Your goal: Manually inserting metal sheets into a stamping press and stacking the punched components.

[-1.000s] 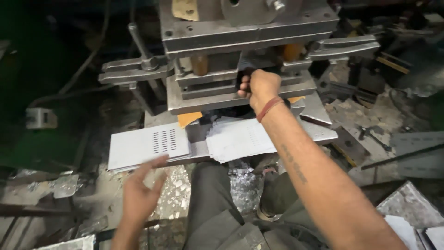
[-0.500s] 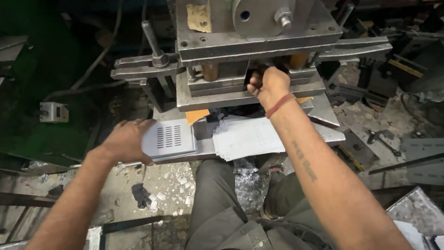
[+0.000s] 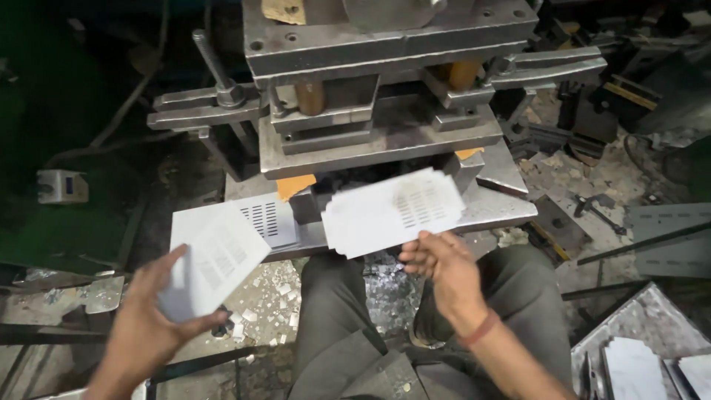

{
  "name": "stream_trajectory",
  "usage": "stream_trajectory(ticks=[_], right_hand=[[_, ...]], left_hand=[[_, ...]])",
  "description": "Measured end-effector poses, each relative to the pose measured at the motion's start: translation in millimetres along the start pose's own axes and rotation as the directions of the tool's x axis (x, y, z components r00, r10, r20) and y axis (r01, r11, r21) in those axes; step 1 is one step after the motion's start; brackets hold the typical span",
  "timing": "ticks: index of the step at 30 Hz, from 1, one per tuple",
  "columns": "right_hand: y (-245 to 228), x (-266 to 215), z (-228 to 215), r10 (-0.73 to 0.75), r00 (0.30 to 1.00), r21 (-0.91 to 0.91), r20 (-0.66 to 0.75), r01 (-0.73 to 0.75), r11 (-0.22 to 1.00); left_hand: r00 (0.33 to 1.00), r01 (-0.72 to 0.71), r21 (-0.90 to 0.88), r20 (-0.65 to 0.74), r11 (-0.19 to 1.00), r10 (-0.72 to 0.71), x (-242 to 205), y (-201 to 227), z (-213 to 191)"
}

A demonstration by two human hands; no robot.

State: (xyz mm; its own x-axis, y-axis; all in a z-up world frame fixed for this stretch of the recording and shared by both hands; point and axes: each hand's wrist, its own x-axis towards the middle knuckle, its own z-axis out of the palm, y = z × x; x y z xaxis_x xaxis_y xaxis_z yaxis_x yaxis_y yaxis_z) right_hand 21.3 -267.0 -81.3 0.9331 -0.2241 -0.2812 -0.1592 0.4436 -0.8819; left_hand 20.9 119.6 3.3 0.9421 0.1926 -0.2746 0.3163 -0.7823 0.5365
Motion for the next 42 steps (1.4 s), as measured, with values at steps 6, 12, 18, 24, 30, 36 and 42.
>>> stream_trajectory(ticks=[6,12,18,24,30,36,42], right_hand=[[14.8,10.1,3.9,0.206,0.954,-0.206,-0.218,-0.251,0.946],[15.4,-31.7,22.9,0.307,0.878,-0.249,0.367,-0.225,0.942],[-29.6,-25.7,49.4,-0.138,0.982,-0.104,0.125,0.152,0.983],[-99.4,34.9,71.6,-0.046,0.998,0.012,-0.031,0.046,0.999],[-98.3,124.5,99.5,-0.055,0.99,0.152,-0.129,0.075,0.985],[-108.6,149.1,129.5,0.021,0.91,0.067,-0.415,0.008,0.998],[-107.3,150.0,136.7,0.076,0.906,0.086,-0.416,-0.043,0.995]], left_hand=[[0.969,-0.243,-0.204,-0.007,0.948,0.247,-17.6,20.3,66.5],[0.854,-0.52,-0.019,-0.018,0.854,0.52,-9.6,73.7,111.3],[0.75,-0.655,-0.085,-0.199,0.751,0.631,-12.2,105.7,94.3],[0.781,-0.619,-0.23,-0.277,0.751,0.559,-19.3,73.0,89.5],[0.866,-0.497,-0.343,-0.139,0.797,0.48,-30.9,54.0,101.4],[0.888,-0.458,-0.345,-0.129,0.819,0.442,-32.2,30.7,118.9],[0.904,-0.42,-0.373,-0.092,0.827,0.417,-31.5,16.4,134.7]])
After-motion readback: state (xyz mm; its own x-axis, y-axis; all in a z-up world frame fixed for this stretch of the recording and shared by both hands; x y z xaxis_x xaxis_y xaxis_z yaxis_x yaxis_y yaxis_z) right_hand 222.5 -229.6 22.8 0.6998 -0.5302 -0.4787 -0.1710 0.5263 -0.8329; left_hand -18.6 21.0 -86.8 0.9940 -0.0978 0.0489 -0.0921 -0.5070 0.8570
